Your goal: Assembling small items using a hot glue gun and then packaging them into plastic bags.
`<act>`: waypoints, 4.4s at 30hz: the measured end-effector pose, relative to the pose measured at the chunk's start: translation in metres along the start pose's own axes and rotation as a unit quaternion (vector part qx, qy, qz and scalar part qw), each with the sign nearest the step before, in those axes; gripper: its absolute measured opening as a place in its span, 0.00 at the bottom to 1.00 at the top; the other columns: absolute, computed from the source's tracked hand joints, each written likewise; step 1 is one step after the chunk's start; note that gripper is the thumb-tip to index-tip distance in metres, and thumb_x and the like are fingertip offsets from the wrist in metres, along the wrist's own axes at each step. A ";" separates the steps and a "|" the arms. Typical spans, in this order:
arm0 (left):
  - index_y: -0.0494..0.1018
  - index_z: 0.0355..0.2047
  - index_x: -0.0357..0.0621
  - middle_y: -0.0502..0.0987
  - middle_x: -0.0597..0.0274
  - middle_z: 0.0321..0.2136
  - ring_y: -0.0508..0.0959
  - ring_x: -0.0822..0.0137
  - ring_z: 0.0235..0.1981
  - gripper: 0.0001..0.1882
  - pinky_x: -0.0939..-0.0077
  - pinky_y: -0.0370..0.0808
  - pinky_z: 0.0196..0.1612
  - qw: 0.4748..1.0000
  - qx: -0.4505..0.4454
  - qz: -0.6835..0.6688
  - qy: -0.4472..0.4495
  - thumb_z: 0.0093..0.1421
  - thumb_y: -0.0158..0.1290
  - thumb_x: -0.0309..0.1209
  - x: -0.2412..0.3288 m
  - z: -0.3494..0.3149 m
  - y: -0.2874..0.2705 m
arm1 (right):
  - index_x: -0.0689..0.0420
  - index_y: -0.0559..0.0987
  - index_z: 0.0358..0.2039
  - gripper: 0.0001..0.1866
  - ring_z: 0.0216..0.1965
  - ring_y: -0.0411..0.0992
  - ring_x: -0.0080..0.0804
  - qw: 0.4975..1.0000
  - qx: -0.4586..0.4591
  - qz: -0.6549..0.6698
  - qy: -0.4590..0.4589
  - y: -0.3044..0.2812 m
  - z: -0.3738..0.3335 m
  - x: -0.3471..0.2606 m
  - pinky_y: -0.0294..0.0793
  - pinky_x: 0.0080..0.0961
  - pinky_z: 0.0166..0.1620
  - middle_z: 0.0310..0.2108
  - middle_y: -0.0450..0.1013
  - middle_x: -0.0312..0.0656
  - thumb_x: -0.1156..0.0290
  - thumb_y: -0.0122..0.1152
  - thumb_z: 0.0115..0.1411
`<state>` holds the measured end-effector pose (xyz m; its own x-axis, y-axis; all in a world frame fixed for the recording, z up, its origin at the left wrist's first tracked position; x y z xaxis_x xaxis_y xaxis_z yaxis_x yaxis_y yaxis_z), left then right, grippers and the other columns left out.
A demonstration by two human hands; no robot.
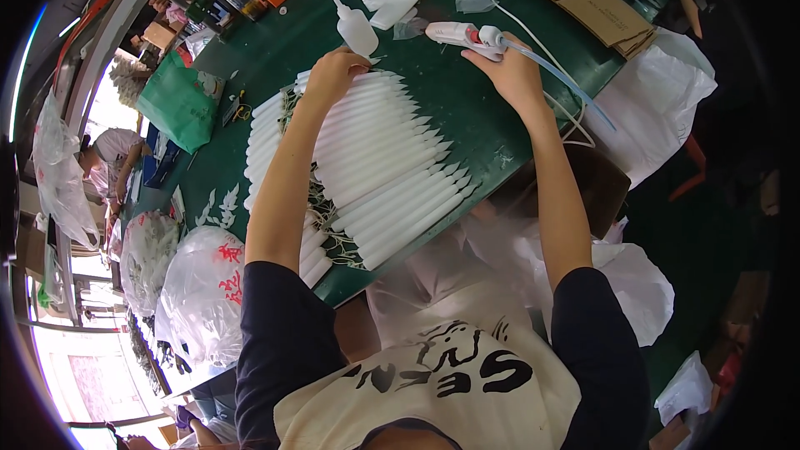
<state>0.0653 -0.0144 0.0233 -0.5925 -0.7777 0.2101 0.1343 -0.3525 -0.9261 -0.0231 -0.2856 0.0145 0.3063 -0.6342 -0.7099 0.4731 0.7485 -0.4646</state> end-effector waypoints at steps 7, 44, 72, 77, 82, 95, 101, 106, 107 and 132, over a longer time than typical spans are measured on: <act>0.79 0.26 0.50 0.73 0.61 0.32 0.74 0.58 0.35 0.05 0.68 0.71 0.38 0.997 -0.016 0.075 0.019 0.49 0.54 0.29 0.005 0.010 0.006 | 0.61 0.73 0.30 0.18 0.20 0.68 0.20 0.996 -0.072 0.047 -0.030 0.001 0.004 -0.020 0.67 0.18 0.25 0.23 0.72 0.39 0.60 0.67 0.47; 0.70 0.35 0.33 0.76 0.54 0.27 0.74 0.65 0.28 0.13 0.75 0.68 0.36 0.980 -0.021 -0.197 -0.031 0.58 0.46 0.32 -0.007 0.000 0.013 | 0.59 0.71 0.30 0.25 0.17 0.69 0.45 0.950 -0.077 -0.229 -0.197 0.043 0.018 -0.046 0.66 0.30 0.20 0.15 0.69 0.46 0.47 0.59 0.49; 0.72 0.30 0.34 0.76 0.50 0.26 0.74 0.53 0.30 0.13 0.65 0.69 0.36 0.985 -0.007 -0.169 -0.037 0.58 0.45 0.33 -0.001 -0.001 0.011 | 0.56 0.68 0.28 0.24 0.18 0.69 0.45 0.943 -0.072 -0.229 -0.229 0.042 0.018 -0.050 0.67 0.32 0.21 0.15 0.69 0.43 0.46 0.58 0.49; 0.73 0.29 0.36 0.76 0.49 0.26 0.74 0.50 0.31 0.12 0.62 0.69 0.36 0.984 0.001 -0.172 -0.037 0.57 0.45 0.33 -0.001 0.000 0.010 | 0.56 0.68 0.28 0.24 0.18 0.69 0.45 0.942 -0.069 -0.229 -0.235 0.042 0.018 -0.052 0.67 0.32 0.21 0.16 0.69 0.44 0.47 0.58 0.49; 0.71 0.32 0.34 0.76 0.52 0.26 0.74 0.56 0.29 0.14 0.68 0.68 0.34 0.989 -0.010 -0.142 -0.037 0.59 0.44 0.34 -0.006 0.000 0.014 | 0.57 0.68 0.29 0.24 0.18 0.69 0.45 0.943 -0.070 -0.234 -0.225 0.041 0.020 -0.048 0.68 0.32 0.22 0.15 0.69 0.44 0.47 0.58 0.49; 0.72 0.31 0.34 0.76 0.51 0.26 0.74 0.55 0.28 0.13 0.68 0.68 0.34 0.989 -0.007 -0.141 -0.040 0.58 0.44 0.33 -0.006 0.000 0.014 | 0.55 0.68 0.28 0.23 0.18 0.69 0.45 0.944 -0.068 -0.233 -0.222 0.047 0.018 -0.045 0.67 0.32 0.21 0.14 0.68 0.43 0.46 0.57 0.50; 0.72 0.31 0.34 0.76 0.51 0.25 0.74 0.56 0.27 0.13 0.68 0.69 0.34 0.989 -0.001 -0.140 -0.036 0.58 0.44 0.33 -0.006 0.001 0.016 | 0.55 0.68 0.28 0.23 0.17 0.69 0.44 0.942 -0.059 -0.228 -0.238 0.044 0.018 -0.048 0.67 0.33 0.21 0.14 0.68 0.43 0.46 0.57 0.50; 0.72 0.31 0.34 0.76 0.52 0.25 0.74 0.57 0.27 0.13 0.69 0.69 0.33 0.989 0.003 -0.143 -0.034 0.58 0.44 0.34 -0.005 0.000 0.015 | 0.55 0.68 0.28 0.23 0.17 0.69 0.44 0.941 -0.062 -0.240 -0.230 0.046 0.017 -0.048 0.67 0.32 0.22 0.14 0.68 0.43 0.46 0.57 0.50; 0.72 0.31 0.34 0.76 0.52 0.25 0.74 0.57 0.27 0.13 0.69 0.69 0.33 0.989 0.004 -0.143 -0.034 0.58 0.44 0.34 -0.005 0.000 0.015 | 0.55 0.68 0.28 0.23 0.17 0.69 0.44 0.941 -0.062 -0.240 -0.230 0.046 0.017 -0.048 0.67 0.32 0.22 0.14 0.68 0.43 0.46 0.57 0.50; 0.71 0.33 0.34 0.76 0.52 0.26 0.75 0.57 0.29 0.13 0.69 0.69 0.35 0.988 -0.003 -0.151 -0.039 0.58 0.44 0.34 -0.007 -0.001 0.016 | 0.55 0.67 0.27 0.22 0.17 0.69 0.41 0.931 -0.045 -0.251 -0.263 0.041 0.016 -0.049 0.67 0.30 0.23 0.13 0.68 0.41 0.48 0.57 0.50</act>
<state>0.0709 -0.0145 0.0069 -0.5411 -0.6753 0.5012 -0.0443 -0.5722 -0.8189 -0.0057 -0.2273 0.0384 0.4380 -0.8978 -0.0455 0.6012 0.3302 -0.7277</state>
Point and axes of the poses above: each hand's wrist, its own z-axis towards the middle knuckle, its own y-axis out of the palm, x = y × z, the point moved 3 cm from there along z, towards the middle knuckle
